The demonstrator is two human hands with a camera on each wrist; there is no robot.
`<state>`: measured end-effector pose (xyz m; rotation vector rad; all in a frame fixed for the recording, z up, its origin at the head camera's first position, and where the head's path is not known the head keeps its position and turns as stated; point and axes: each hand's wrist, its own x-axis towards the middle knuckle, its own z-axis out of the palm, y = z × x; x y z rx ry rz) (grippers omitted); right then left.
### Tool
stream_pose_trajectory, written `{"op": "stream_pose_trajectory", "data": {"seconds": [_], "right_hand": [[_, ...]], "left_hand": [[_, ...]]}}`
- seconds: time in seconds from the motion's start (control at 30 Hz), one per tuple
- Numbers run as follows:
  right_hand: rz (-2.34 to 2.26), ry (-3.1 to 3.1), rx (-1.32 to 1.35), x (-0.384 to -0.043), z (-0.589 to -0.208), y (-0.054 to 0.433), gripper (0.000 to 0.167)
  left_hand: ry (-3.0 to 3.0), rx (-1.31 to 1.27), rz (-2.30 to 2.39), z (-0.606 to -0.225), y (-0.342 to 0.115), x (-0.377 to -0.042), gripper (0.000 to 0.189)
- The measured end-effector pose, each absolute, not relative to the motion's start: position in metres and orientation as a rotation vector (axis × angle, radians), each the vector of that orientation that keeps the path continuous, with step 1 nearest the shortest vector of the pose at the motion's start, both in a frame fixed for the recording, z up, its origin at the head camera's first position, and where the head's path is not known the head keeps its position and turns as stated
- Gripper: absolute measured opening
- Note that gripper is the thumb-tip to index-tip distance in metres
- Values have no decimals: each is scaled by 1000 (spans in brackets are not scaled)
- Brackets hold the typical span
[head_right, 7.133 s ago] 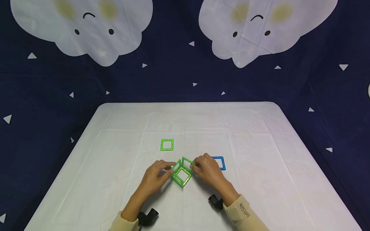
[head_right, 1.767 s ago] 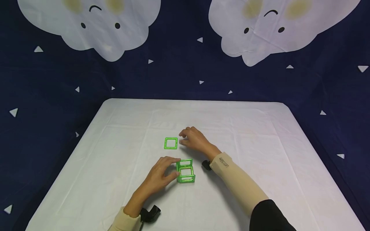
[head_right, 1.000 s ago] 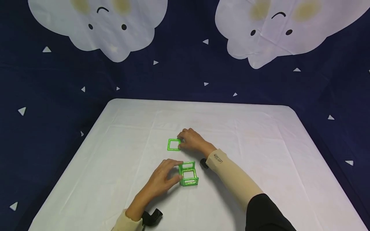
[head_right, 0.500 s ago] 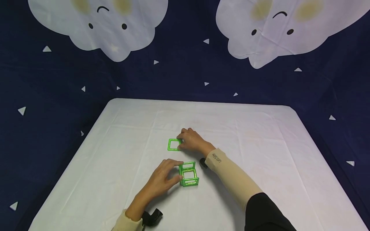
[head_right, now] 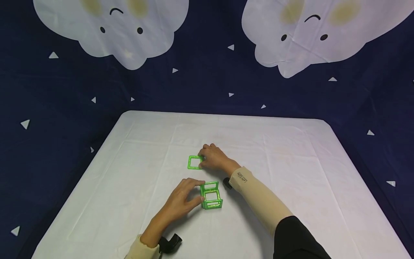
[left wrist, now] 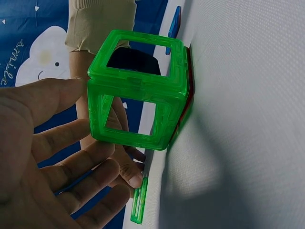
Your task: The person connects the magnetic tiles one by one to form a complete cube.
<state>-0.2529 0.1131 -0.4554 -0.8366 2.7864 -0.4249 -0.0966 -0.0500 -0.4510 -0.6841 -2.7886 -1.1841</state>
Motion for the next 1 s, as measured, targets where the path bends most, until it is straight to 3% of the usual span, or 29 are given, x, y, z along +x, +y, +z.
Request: {"op": "stream_pose_trajectory", "data": {"seconds": [1.0], "right_hand": [[-551, 2778, -839, -252, -455, 112, 42]], "left_hand": [[-2771, -677, -1190, -453, -51, -96, 43]]}}
